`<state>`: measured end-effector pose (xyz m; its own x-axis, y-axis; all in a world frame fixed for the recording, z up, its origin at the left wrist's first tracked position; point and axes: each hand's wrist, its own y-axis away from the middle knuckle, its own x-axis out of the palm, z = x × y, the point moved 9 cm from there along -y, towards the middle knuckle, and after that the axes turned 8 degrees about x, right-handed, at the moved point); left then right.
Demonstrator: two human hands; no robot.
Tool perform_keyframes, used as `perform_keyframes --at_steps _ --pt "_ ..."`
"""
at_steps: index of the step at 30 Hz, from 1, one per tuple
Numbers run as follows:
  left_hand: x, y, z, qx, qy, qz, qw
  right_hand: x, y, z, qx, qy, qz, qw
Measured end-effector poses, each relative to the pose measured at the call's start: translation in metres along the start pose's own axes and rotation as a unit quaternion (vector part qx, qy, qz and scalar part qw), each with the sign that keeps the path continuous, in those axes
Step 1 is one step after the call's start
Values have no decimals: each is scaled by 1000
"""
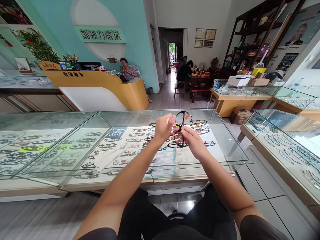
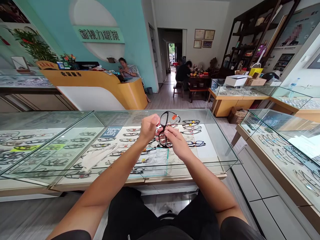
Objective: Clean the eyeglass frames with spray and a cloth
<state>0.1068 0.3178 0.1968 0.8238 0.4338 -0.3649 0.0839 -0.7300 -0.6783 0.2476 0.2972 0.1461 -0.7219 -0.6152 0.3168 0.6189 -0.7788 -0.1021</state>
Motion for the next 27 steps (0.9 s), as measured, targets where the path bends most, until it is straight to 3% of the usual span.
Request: perform_keyframes --at_steps 11,20,24,27 --pt "3 42 0 -39 -13 42 998 -20 -15 0 -18 -78 -46 996" --pt "8 42 7 -27 12 87 996 -20 -17 -4 -17 -85 -72 994" --pt "-2 34 12 -43 82 81 992 -20 -14 -2 -11 -78 -71 994" --pt "-25 19 37 -73 108 33 991 -23 -11 0 -8 -77 -73 994"
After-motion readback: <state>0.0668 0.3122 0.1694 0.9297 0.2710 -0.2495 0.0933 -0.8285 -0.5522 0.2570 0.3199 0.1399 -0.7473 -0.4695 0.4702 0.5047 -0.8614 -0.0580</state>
